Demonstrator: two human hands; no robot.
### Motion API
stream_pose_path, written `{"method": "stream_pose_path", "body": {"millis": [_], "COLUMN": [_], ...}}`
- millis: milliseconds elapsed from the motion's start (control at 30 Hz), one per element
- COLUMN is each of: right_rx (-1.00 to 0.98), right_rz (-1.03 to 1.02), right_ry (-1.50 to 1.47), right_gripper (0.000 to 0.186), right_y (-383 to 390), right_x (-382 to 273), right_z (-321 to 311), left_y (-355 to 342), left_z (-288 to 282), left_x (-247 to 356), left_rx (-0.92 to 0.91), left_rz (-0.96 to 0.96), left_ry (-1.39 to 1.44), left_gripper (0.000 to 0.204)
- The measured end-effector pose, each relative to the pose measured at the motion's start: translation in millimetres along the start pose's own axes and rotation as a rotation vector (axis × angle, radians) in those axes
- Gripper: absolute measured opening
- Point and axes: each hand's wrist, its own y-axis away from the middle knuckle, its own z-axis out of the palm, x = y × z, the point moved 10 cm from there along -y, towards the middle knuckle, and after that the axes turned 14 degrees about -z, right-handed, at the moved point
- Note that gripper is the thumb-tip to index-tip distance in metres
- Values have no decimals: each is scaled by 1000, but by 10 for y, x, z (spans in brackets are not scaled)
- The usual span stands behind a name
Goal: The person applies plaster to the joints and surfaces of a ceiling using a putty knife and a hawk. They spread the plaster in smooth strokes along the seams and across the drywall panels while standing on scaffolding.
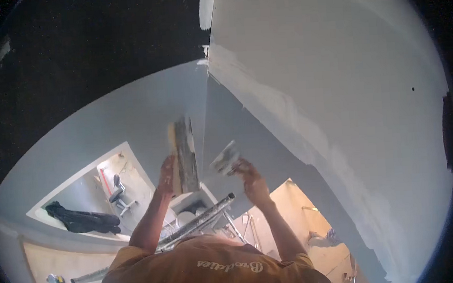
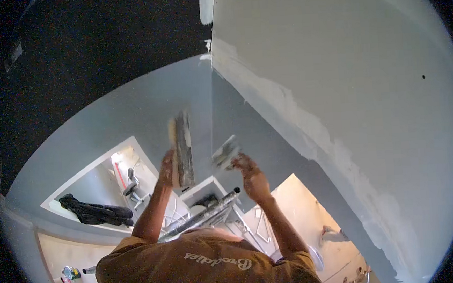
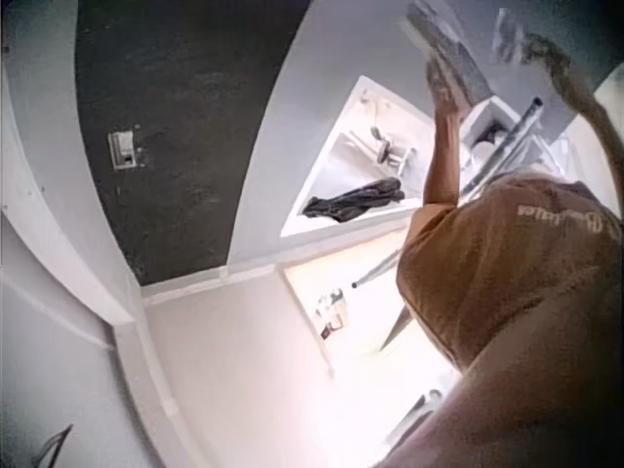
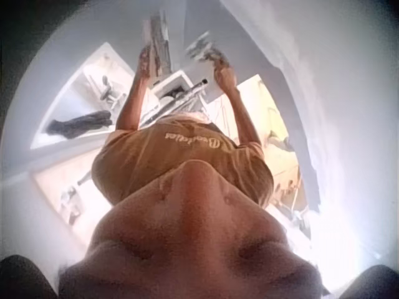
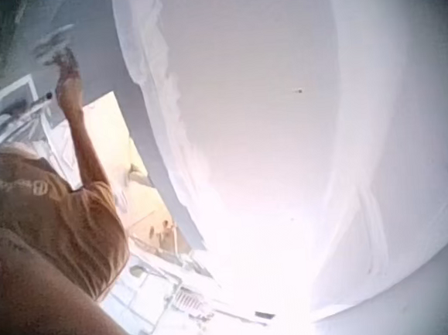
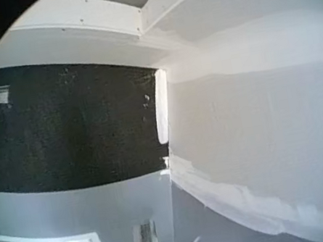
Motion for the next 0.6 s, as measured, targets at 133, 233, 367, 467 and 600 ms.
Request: {"method": "stream_pose_path", "body": {"millis": [133,233,367,467,600], "right_rx": [276,452,399,333,281], "right_rz": [461,772,914,800,700], "right_ry": [-724,-1643,-1720,-1842,-1913], "right_gripper": [24,26,31,34,39], "right_y": [327,326,238,21,-381], "right_x": [200,-140,-324,-267,-235], "right_z": [-149,123,404,473,384], "left_y": [84,126,230,307,427], "left_z": [-106,335,624,698,821], "left_x": [578,862,874,838,801], "left_rx": [530,683,736,759,734], "left_rz": [250,471,515,502,506], "left_ry": [-375,-797,-908,-1042,-1252], "left_gripper": [40,57,41,43,46]}}
